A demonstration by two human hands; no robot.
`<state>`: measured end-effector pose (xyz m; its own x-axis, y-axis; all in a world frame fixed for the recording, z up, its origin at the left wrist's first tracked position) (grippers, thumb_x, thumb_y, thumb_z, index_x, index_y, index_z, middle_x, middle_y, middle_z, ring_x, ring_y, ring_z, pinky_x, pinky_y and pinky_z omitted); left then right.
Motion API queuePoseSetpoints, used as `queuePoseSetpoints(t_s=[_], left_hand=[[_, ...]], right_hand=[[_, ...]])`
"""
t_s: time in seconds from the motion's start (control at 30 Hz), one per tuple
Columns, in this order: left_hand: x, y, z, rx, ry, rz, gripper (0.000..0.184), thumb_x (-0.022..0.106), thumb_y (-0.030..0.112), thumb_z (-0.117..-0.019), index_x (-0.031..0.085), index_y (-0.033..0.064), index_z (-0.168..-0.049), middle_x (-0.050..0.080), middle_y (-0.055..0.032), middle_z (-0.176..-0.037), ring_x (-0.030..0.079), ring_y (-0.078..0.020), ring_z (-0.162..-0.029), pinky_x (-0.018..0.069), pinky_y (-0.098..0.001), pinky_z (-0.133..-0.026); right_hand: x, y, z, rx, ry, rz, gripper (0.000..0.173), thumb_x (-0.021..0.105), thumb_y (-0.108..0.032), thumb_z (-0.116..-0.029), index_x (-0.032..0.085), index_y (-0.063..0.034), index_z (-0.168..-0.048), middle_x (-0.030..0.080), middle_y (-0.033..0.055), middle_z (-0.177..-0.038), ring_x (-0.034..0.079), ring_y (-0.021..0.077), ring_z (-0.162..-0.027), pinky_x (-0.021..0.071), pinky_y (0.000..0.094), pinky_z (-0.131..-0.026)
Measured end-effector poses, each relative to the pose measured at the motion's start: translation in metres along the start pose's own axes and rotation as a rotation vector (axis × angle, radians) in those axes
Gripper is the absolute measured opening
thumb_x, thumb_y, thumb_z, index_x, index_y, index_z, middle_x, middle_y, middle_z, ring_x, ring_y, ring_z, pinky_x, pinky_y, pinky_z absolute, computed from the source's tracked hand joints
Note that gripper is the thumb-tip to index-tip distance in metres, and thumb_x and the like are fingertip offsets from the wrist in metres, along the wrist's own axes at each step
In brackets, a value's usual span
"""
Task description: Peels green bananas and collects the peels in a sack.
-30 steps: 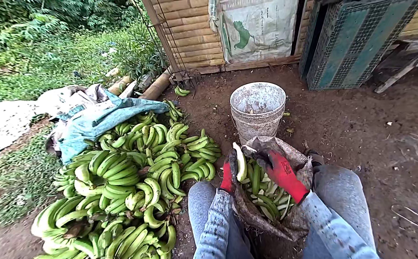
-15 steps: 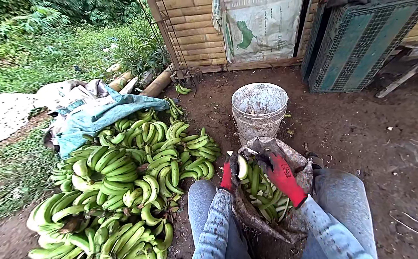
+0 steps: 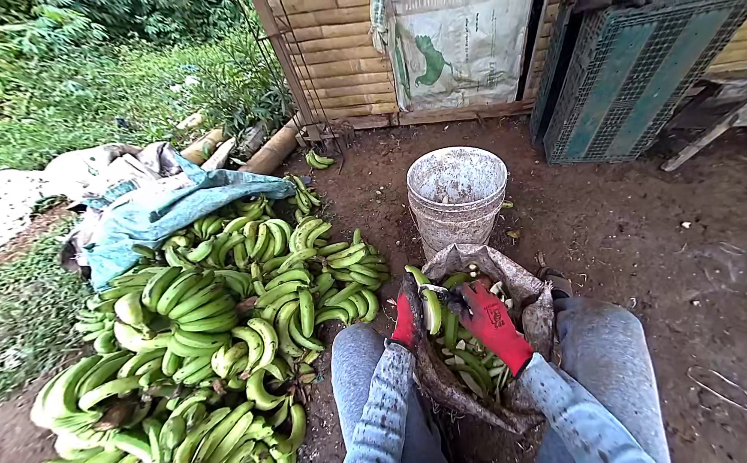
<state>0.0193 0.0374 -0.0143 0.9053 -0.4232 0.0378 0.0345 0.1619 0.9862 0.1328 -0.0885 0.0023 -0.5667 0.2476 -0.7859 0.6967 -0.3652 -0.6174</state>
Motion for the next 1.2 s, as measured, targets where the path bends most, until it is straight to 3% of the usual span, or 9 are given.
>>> queuePoseSetpoints(t_s=[0.17,0.23,0.3,0.37,0.53,0.7,0.87,0.97,1.2], left_hand=[[0.016,0.010,0.024,0.104,-0.198,-0.491,0.041,0.038,0.014,-0.1108,0.049,-0.0094,-0.142,0.056,-0.0260,-0.140,0.054,-0.0241,-0.131,0.0400,-0.0352,-0.114],[0.021,0.013,0.034,0.069,-0.296,-0.563,0.042,0.040,0.013,-0.1098,0.047,-0.0099,-0.145,0.055,-0.0267,-0.143,0.052,-0.0270,-0.135,0.0365,-0.0379,-0.117],[0.013,0.001,0.021,-0.042,-0.220,-0.252,0.039,0.031,0.017,-0.1130,0.053,-0.0050,-0.136,0.066,-0.0175,-0.115,0.065,-0.0172,-0.100,0.0541,-0.0309,-0.090],[0.007,-0.005,0.004,-0.117,-0.241,0.287,0.053,0.016,0.036,-0.1134,0.059,0.0046,-0.111,0.066,-0.0077,-0.077,0.064,-0.0135,-0.063,0.0567,-0.0286,-0.056],[0.002,0.004,-0.003,-0.222,-0.435,0.894,0.059,0.016,0.040,-0.1107,0.062,0.0069,-0.094,0.063,-0.0043,-0.069,0.064,-0.0117,-0.058,0.0566,-0.0236,-0.057],[0.003,0.005,-0.003,-0.163,-0.255,0.626,0.049,0.020,0.035,-0.1125,0.058,0.0047,-0.105,0.062,-0.0057,-0.070,0.063,-0.0136,-0.057,0.0562,-0.0266,-0.052],[0.005,-0.004,0.013,0.018,-0.171,0.189,0.037,0.033,0.023,-0.1124,0.057,0.0013,-0.131,0.067,-0.0099,-0.100,0.066,-0.0144,-0.081,0.0582,-0.0319,-0.073],[0.006,-0.012,0.007,0.037,-0.120,-0.098,0.038,0.037,0.023,-0.1123,0.057,-0.0006,-0.135,0.067,-0.0132,-0.115,0.065,-0.0141,-0.096,0.0556,-0.0318,-0.088],[0.035,0.014,0.018,0.091,-0.194,-0.295,0.038,0.063,0.018,-0.1014,0.060,-0.0055,-0.132,0.066,-0.0181,-0.123,0.063,-0.0150,-0.110,0.0504,-0.0308,-0.098]], right_hand=[[-0.006,0.021,-0.027,0.124,-0.024,-0.068,0.040,0.049,-0.022,-0.1057,0.059,-0.0089,-0.142,0.062,0.0220,-0.135,0.060,0.0368,-0.127,0.0448,0.0536,-0.110],[-0.013,0.035,-0.034,0.215,-0.015,-0.089,0.039,0.048,-0.024,-0.1071,0.059,-0.0054,-0.140,0.064,0.0227,-0.133,0.060,0.0367,-0.127,0.0444,0.0547,-0.110],[-0.017,0.034,-0.030,0.157,0.059,-0.170,0.038,0.052,-0.025,-0.1052,0.063,-0.0053,-0.136,0.066,0.0218,-0.129,0.063,0.0354,-0.123,0.0461,0.0531,-0.108],[-0.016,0.021,-0.016,-0.076,0.054,-0.257,0.037,0.061,-0.023,-0.0998,0.067,-0.0073,-0.133,0.066,0.0190,-0.129,0.064,0.0314,-0.121,0.0478,0.0488,-0.108],[-0.017,0.006,0.000,-0.455,-0.077,-0.161,0.036,0.070,-0.032,-0.0946,0.074,-0.0136,-0.125,0.068,0.0177,-0.126,0.061,0.0332,-0.123,0.0440,0.0516,-0.110],[-0.012,-0.001,-0.003,-0.324,-0.039,-0.016,0.038,0.063,-0.029,-0.0980,0.069,-0.0152,-0.133,0.063,0.0231,-0.134,0.056,0.0420,-0.130,0.0383,0.0579,-0.113],[-0.007,0.003,-0.018,0.040,-0.004,-0.047,0.041,0.053,-0.026,-0.1036,0.062,-0.0122,-0.141,0.062,0.0221,-0.135,0.062,0.0377,-0.124,0.0473,0.0541,-0.106],[-0.005,0.013,-0.023,0.172,0.004,-0.033,0.041,0.051,-0.029,-0.1049,0.060,-0.0113,-0.141,0.063,0.0203,-0.135,0.063,0.0358,-0.122,0.0490,0.0530,-0.104],[-0.014,0.019,-0.024,0.206,0.123,-0.131,0.039,0.052,-0.022,-0.1047,0.062,-0.0039,-0.137,0.065,0.0235,-0.130,0.063,0.0368,-0.123,0.0459,0.0515,-0.108]])
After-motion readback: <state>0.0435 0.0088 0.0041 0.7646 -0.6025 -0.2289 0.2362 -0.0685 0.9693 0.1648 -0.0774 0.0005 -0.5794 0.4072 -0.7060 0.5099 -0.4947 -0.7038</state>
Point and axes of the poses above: each hand's wrist, its own z-axis away from the middle knuckle, its own x-axis out of the palm, y = z × x, the point moved 4 cm from there along -z, towards the middle knuckle
